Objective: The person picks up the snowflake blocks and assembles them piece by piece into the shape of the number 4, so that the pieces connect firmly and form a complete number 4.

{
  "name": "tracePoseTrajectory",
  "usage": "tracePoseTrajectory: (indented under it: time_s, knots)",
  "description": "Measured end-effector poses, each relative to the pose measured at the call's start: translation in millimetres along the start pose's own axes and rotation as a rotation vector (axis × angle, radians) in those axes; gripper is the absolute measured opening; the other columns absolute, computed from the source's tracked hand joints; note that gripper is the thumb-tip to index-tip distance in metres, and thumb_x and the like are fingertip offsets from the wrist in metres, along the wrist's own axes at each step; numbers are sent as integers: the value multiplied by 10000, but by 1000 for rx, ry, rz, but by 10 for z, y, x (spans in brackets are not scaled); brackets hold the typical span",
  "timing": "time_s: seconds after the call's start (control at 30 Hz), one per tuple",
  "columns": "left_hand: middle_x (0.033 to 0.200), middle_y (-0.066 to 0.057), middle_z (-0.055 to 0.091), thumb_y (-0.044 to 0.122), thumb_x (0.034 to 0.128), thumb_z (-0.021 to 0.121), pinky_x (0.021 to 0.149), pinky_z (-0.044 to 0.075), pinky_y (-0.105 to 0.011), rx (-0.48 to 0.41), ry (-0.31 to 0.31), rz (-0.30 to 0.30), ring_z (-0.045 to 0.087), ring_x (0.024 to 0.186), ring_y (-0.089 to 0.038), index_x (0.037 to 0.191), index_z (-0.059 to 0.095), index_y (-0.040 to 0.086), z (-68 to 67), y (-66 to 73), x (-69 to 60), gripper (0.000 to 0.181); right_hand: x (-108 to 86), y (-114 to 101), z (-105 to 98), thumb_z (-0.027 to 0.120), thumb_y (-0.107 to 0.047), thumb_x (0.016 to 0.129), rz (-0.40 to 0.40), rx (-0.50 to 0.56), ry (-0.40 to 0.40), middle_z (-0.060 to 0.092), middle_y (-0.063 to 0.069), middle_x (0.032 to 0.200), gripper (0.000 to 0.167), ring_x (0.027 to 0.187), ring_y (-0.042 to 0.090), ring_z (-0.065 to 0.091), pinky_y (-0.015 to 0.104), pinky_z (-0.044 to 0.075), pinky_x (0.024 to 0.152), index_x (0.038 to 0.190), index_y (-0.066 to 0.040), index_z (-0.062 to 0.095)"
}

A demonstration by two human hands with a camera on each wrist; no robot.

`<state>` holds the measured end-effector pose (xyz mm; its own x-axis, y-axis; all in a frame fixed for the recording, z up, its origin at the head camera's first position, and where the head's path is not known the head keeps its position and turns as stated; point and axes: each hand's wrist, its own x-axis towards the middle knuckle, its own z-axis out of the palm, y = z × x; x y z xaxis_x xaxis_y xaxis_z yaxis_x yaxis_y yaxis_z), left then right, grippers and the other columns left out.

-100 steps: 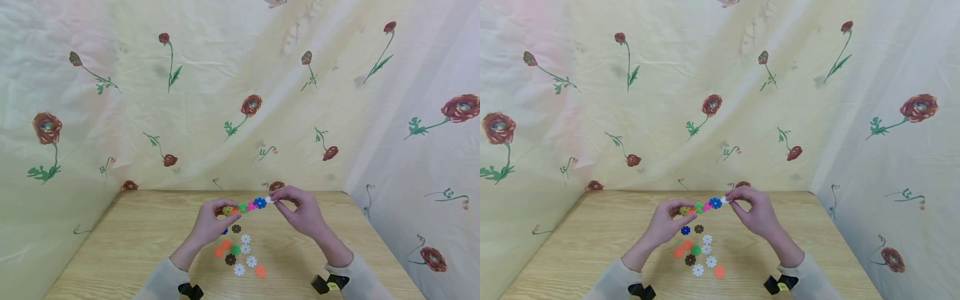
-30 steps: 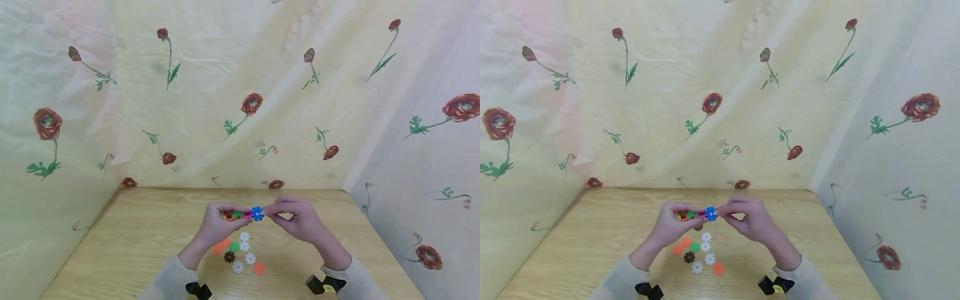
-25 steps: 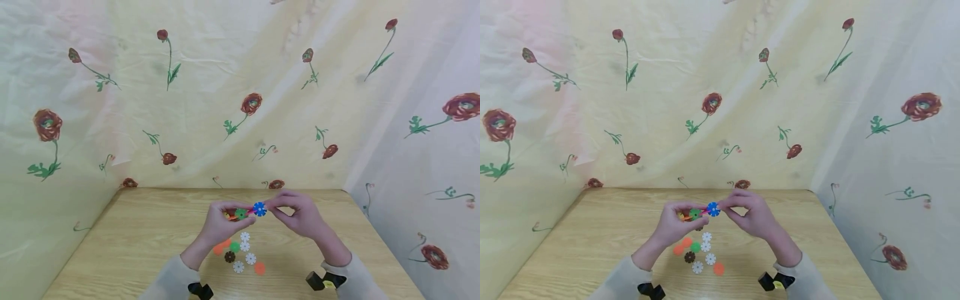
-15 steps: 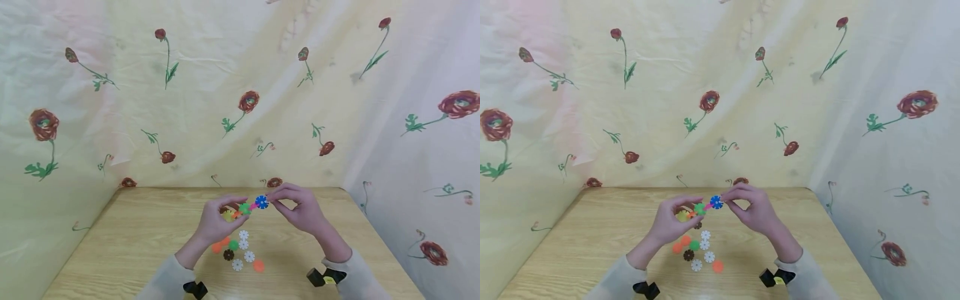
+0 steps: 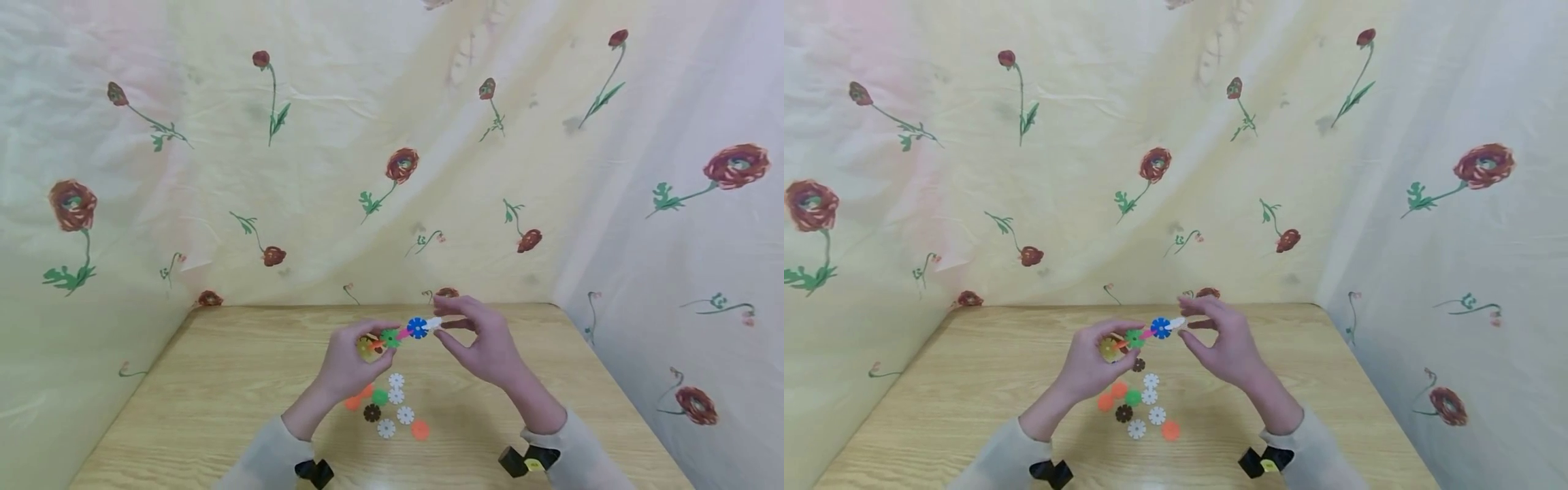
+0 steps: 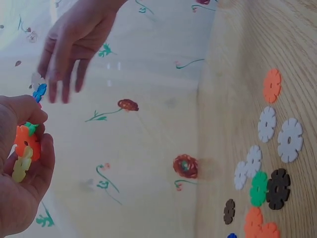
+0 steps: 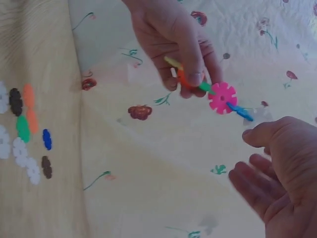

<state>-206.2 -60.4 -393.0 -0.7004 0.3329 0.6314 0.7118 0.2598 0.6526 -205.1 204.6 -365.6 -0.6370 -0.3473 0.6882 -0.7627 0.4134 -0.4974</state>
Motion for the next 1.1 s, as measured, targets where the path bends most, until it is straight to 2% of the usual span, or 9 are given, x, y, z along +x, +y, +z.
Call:
tracePoseTrajectory:
  time_s: [0.1,0.17,0.27,0.37,0.47,0.57,0.73,0.93,1.1]
  knots:
    - [1131,-57,815,5,860,823,856,636,-291,8,20,-9,762,996,-201,1204,783,112,-37,-9,-12,363,-111,20,52,815,66,872,146,-42,-84,766,87,1098,512,977,213,756,351,670,795,1349,-51,668]
    - [1101,-47,813,-2,856,821,833,636,-288,5,30,-13,754,968,-196,1196,782,115,-50,-28,-17,362,-216,68,112,814,-16,903,208,-76,-199,770,44,1046,395,930,151,742,328,663,792,1278,-69,700]
    - [1074,-48,806,-18,851,811,795,637,-283,-8,40,-1,744,925,-192,1188,776,111,-64,-45,-18,362,-388,140,238,804,-154,938,258,-101,-430,779,19,1015,246,889,73,708,290,642,784,1167,-84,748]
    - [1056,-52,801,-31,847,804,761,634,-282,-18,51,33,729,880,-177,1180,771,110,-69,-57,-15,363,-544,193,390,812,-228,937,293,-94,-646,778,7,1009,254,860,23,669,233,603,752,1137,-78,770]
    - [1024,-53,797,-32,844,800,720,624,-280,-15,63,73,705,831,-155,1168,769,110,-68,-66,-9,355,-672,234,545,847,-222,902,320,-85,-758,750,-24,955,284,802,-4,621,186,551,703,1129,-68,772]
    - [1016,-52,797,-27,846,796,704,618,-276,-6,69,94,701,823,-147,1161,768,111,-67,-78,-1,345,-749,260,655,865,-151,862,329,-90,-768,708,-44,879,275,743,-3,581,174,516,662,1100,-49,769]
    - [1022,-46,800,-20,849,797,711,616,-275,-3,68,76,717,844,-165,1156,770,120,-82,-86,24,338,-750,275,715,858,-65,842,379,-86,-744,674,-41,818,286,699,0,564,175,505,634,1100,-18,744]
    - [1011,-53,802,-23,839,797,695,612,-276,-12,73,73,712,831,-175,1152,771,120,-95,-104,44,345,-716,325,679,823,-39,848,419,-36,-730,626,-106,774,166,672,-31,525,178,499,612,966,-116,737]
    - [1007,-39,804,24,857,819,674,603,-288,-20,81,57,690,822,-148,1131,777,126,-96,-120,55,295,-557,380,468,781,-54,917,408,3,-571,692,-106,814,87,737,-18,603,201,565,668,921,-139,762]
